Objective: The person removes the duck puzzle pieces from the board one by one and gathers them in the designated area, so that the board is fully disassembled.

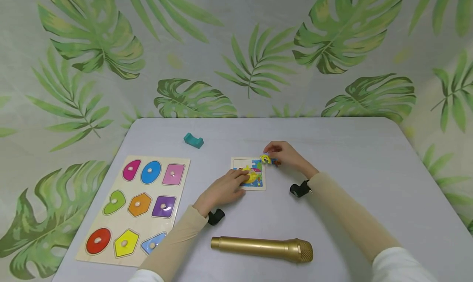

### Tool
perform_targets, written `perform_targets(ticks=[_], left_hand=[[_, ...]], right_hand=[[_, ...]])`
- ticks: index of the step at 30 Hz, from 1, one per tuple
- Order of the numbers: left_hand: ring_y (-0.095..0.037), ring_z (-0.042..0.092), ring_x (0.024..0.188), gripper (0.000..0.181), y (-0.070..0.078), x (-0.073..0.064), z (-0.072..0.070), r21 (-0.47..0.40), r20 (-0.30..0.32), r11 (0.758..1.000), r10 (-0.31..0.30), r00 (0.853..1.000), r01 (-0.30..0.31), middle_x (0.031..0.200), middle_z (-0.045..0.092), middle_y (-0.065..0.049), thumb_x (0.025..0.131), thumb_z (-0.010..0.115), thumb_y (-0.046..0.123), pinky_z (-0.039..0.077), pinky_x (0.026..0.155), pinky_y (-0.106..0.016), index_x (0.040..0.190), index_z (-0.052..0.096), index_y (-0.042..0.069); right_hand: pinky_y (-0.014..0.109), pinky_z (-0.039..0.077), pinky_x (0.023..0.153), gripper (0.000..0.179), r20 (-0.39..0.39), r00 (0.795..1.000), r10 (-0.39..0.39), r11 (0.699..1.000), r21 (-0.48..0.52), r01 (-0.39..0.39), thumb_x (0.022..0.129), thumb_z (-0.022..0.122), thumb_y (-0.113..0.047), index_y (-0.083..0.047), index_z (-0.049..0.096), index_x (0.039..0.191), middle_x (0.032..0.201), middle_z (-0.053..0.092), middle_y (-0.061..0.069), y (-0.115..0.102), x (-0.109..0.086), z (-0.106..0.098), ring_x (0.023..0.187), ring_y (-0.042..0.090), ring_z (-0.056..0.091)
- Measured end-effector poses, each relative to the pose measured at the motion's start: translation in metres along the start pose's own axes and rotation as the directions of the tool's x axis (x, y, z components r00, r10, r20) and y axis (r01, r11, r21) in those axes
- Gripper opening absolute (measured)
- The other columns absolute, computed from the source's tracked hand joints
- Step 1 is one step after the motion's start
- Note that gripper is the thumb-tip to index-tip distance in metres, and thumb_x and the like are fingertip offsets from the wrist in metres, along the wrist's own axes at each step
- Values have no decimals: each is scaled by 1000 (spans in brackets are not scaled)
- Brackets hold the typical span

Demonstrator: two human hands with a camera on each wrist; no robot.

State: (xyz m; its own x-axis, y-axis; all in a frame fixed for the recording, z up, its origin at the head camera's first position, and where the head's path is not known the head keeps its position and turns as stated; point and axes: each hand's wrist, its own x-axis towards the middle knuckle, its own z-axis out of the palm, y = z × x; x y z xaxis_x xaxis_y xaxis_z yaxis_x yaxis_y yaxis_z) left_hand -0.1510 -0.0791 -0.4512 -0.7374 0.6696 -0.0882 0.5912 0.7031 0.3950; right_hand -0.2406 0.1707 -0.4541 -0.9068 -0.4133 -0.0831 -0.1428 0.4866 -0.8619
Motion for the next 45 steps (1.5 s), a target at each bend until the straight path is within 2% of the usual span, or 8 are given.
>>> perform_targets(ticks=[2,7,16,23,30,37,40,45], left_hand=[[-28,33,135,45,0,0,0,-5,-1,1000,-2,1000,2,147,40,-9,96,58,19,30,109,-38,136,51,2],[-29,31,137,45,1,-1,0,-15,2,1000,-6,1000,6,147,40,-9,96,58,19,29,109,-39,137,50,2],[-28,31,137,45,0,-1,0,-18,6,1000,-11,1000,12,148,39,-8,96,58,20,30,109,-39,137,50,3],[-28,30,138,45,0,0,1,-23,4,1000,-14,1000,14,148,39,-8,96,58,20,28,110,-40,138,50,3],[-28,32,136,44,0,0,1,-31,2,999,-21,1000,21,147,40,-8,97,57,21,27,111,-40,137,51,3],[-29,39,128,47,0,4,-1,9,-4,1000,-17,1000,17,142,43,-10,97,57,24,36,102,-45,140,49,8],[-29,40,124,47,1,6,0,36,3,999,-16,1000,16,140,43,-9,97,56,26,38,96,-45,142,48,12],[-28,38,121,45,2,8,1,40,8,999,-29,1000,29,138,41,-8,98,55,27,36,92,-43,141,49,15]], right_hand=[[30,43,68,16,-20,999,40,999,-16,-40,91,57,-4,2,65,103,97,61,11,6,-6,-10,83,23,50],[31,44,65,17,-58,992,115,992,-46,-118,90,56,-4,3,65,102,93,61,12,20,-18,-31,80,23,50],[30,42,65,18,-72,985,159,977,-133,-167,89,55,-4,4,65,102,89,62,11,34,-30,-47,76,20,50],[30,41,66,18,-67,991,116,967,-222,-128,87,55,-1,4,66,100,89,63,12,32,-27,-41,77,20,51],[32,41,70,15,-70,993,97,958,-262,-112,86,56,-1,3,66,96,83,60,8,30,-24,-35,78,22,51],[35,41,71,10,-85,995,46,948,-311,-70,86,58,0,3,65,93,81,57,9,32,-23,-33,78,24,51],[35,41,69,9,-91,995,31,931,-359,-62,85,57,0,1,64,92,81,56,9,32,-24,-32,77,24,50],[35,40,64,6,-114,993,17,884,-463,-68,84,60,-2,-3,63,89,81,53,8,28,-25,-29,74,23,49]])
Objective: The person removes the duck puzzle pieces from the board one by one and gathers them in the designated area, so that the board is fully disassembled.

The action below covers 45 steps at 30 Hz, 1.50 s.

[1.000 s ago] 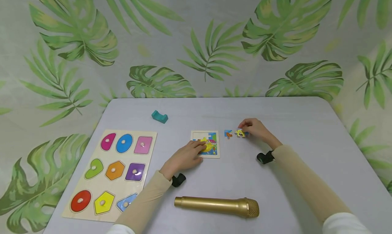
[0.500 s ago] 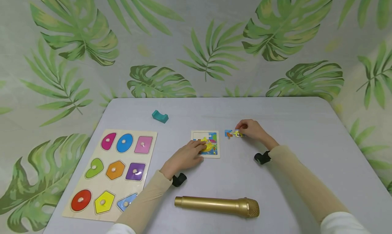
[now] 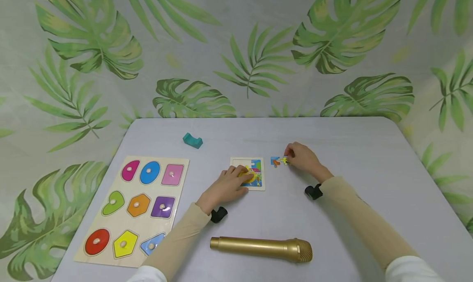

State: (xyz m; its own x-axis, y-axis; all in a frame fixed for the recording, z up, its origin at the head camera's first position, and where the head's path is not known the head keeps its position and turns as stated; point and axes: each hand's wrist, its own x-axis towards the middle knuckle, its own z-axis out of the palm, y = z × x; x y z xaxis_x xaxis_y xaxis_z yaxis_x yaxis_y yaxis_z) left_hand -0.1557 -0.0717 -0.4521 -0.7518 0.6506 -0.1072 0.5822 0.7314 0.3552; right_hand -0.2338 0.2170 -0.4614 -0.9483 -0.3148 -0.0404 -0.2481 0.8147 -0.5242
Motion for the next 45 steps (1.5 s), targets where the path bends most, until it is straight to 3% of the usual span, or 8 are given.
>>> perform_targets(ticks=[3,8,12,17,26,31,42,45], left_hand=[[-27,37,121,45,0,1,0,-4,0,1000,-11,1000,11,139,41,-8,98,55,26,34,93,-43,141,50,15],[-26,33,129,46,0,3,2,14,4,1000,8,1000,-8,145,39,-5,98,55,27,31,99,-46,141,49,13],[-25,31,135,48,0,4,2,14,12,999,48,999,-48,148,38,-3,98,54,25,29,106,-47,142,46,8],[-24,33,136,48,2,6,-2,-15,27,999,49,998,-48,147,41,-5,98,55,23,30,108,-44,141,46,5],[-28,35,134,49,1,7,-4,-8,38,997,78,996,-77,145,42,-8,97,57,21,32,107,-45,141,46,4],[-29,35,134,49,0,7,-4,-27,34,996,89,995,-88,145,42,-9,97,57,20,32,107,-45,141,46,4],[-27,34,135,48,0,9,-3,-42,43,998,52,998,-51,146,42,-7,97,57,20,31,108,-44,142,46,5],[-27,34,135,48,1,9,-2,-45,40,997,57,998,-55,145,42,-8,96,57,19,30,108,-43,141,46,5]], right_hand=[[36,41,65,4,-19,1000,1,1000,-17,-2,84,62,-3,-3,62,89,84,53,9,-4,0,0,76,24,50],[36,45,68,8,-48,996,-74,989,127,79,85,61,1,-1,64,92,88,57,11,-16,0,4,80,25,53],[36,45,71,17,-9,986,-164,966,203,163,84,64,3,0,66,100,96,59,13,-32,1,13,83,25,54],[38,43,77,25,58,970,-235,959,173,223,84,68,-2,-6,68,109,107,55,13,-48,2,27,89,27,50],[49,38,96,26,97,961,-260,963,96,251,83,70,-7,-11,70,109,117,49,14,-61,1,39,113,34,44],[49,38,96,25,109,964,-244,969,61,239,84,70,-8,-12,70,108,120,47,13,-64,1,41,113,34,43],[47,40,94,21,116,963,-244,970,50,239,82,72,-3,-13,66,99,117,49,11,-69,6,42,108,32,43],[44,42,92,27,110,960,-257,966,63,251,82,68,1,-10,64,106,113,53,10,-70,7,42,103,29,48]])
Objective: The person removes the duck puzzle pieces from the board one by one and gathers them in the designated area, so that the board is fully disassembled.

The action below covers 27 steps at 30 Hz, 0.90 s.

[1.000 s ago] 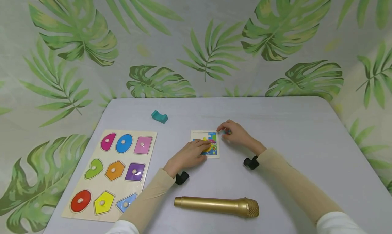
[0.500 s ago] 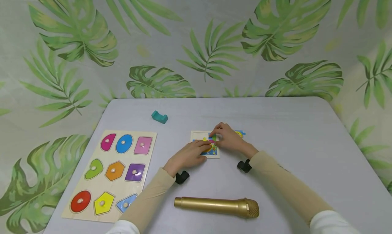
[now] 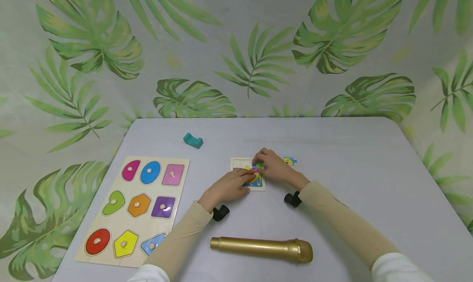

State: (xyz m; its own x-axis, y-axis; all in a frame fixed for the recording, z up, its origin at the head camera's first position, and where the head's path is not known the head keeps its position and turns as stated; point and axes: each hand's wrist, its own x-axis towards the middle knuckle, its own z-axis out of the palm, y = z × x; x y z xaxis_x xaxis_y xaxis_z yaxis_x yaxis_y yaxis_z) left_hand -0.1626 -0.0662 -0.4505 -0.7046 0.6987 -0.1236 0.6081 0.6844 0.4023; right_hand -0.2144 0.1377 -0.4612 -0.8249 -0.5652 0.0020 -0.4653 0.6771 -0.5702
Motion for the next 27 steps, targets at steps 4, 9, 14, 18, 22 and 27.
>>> perform_targets(ticks=[4,9,14,18,22,27], left_hand=[[-28,34,134,48,0,0,0,-3,0,1000,7,1000,-7,145,42,-8,96,57,18,30,108,-43,141,46,4],[-28,34,134,48,0,0,0,-2,0,1000,15,1000,-15,145,42,-9,96,57,18,29,109,-43,141,46,3],[-28,34,135,48,-1,1,2,7,-1,1000,15,1000,-15,145,42,-8,96,57,19,29,109,-42,141,47,4],[-27,33,135,48,-2,2,3,12,4,1000,13,1000,-13,146,41,-7,96,57,19,28,109,-41,141,47,4],[-27,32,136,48,-1,2,3,3,17,1000,2,1000,-2,148,39,-6,97,56,19,27,110,-41,142,45,5],[-29,31,137,49,0,0,2,-11,23,1000,-6,1000,6,149,38,-6,97,56,19,26,110,-42,143,44,4]], right_hand=[[38,47,81,40,-33,999,-7,998,67,9,83,62,7,-5,59,121,109,55,12,0,0,-1,90,23,53],[36,48,78,31,-64,998,-5,996,86,10,84,60,5,-4,62,114,106,57,11,1,3,1,85,21,55],[36,48,78,27,-89,995,43,981,190,-25,86,56,7,-8,63,107,101,59,11,5,6,2,84,24,55],[34,46,70,27,-85,990,113,945,316,-81,85,57,7,-6,64,108,100,59,12,12,4,-5,80,24,53],[33,47,62,26,-59,984,169,900,415,-130,85,56,5,2,63,110,100,59,17,18,-6,-21,74,25,53],[33,47,61,25,-44,969,243,859,473,-194,88,55,4,6,61,112,102,58,21,33,-26,-42,72,27,53]])
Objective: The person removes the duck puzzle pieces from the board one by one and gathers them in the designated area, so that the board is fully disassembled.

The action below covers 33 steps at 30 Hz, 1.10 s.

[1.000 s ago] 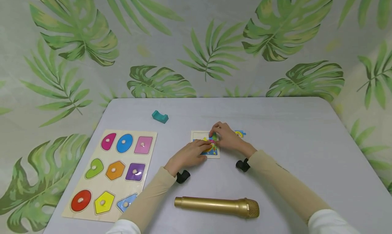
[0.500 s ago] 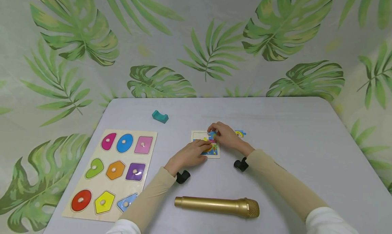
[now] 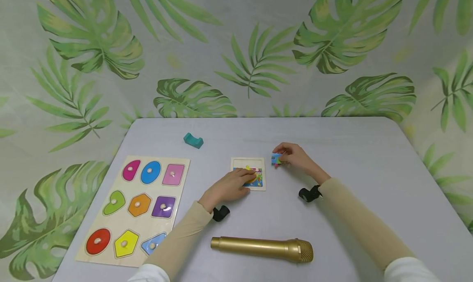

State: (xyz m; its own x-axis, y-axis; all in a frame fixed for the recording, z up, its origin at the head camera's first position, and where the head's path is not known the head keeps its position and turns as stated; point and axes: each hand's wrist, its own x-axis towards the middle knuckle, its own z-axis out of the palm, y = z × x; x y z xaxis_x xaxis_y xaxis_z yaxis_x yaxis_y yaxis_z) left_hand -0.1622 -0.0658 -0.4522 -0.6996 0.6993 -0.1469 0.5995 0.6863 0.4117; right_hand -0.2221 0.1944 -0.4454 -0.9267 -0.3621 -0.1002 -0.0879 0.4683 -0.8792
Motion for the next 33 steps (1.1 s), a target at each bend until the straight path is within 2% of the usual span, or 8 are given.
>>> perform_targets(ticks=[3,5,10,15,23,26,33], left_hand=[[-29,30,137,50,1,0,0,0,-1,1000,1,1000,-1,149,38,-6,97,56,20,26,111,-42,143,43,4],[-29,30,137,50,1,0,0,1,-2,1000,1,1000,-1,149,38,-6,97,56,20,25,111,-42,143,43,5],[-29,31,137,50,0,0,1,14,-10,1000,4,1000,-4,148,39,-7,97,56,20,25,111,-41,143,44,4],[-29,32,136,50,-1,0,2,20,-9,1000,4,1000,-4,148,39,-7,97,56,20,25,111,-41,143,44,5],[-30,33,135,49,1,-1,0,8,-14,1000,13,1000,-13,147,40,-9,97,57,18,25,111,-42,142,45,3],[-29,33,135,49,1,-2,0,6,-22,1000,16,1000,-16,147,40,-9,96,57,18,24,111,-42,141,45,3],[-29,31,136,50,1,-1,1,1,-14,1000,9,1000,-9,148,38,-8,97,56,19,23,112,-41,143,43,4]], right_hand=[[30,46,61,24,-35,999,23,1000,-10,-23,90,55,1,4,62,113,103,59,19,22,-4,-16,73,22,52],[30,47,62,24,-53,998,30,999,-14,-31,91,55,0,5,62,113,103,59,20,29,-9,-25,75,23,52],[30,46,61,24,-85,995,54,998,-29,-57,91,54,0,6,60,114,105,60,23,41,-22,-45,76,23,51],[28,46,61,24,-106,991,78,996,-38,-82,91,54,0,7,60,114,104,60,22,49,-30,-57,74,19,51],[27,45,61,21,-95,990,107,989,-92,-115,92,58,-4,5,62,110,94,60,14,51,-31,-57,73,18,51],[27,45,61,19,-107,988,112,980,-150,-127,91,59,-4,4,63,107,91,60,12,49,-28,-54,74,20,51],[27,47,60,15,-127,989,70,952,-288,-105,87,58,1,4,64,101,88,58,11,47,-21,-47,78,23,53]])
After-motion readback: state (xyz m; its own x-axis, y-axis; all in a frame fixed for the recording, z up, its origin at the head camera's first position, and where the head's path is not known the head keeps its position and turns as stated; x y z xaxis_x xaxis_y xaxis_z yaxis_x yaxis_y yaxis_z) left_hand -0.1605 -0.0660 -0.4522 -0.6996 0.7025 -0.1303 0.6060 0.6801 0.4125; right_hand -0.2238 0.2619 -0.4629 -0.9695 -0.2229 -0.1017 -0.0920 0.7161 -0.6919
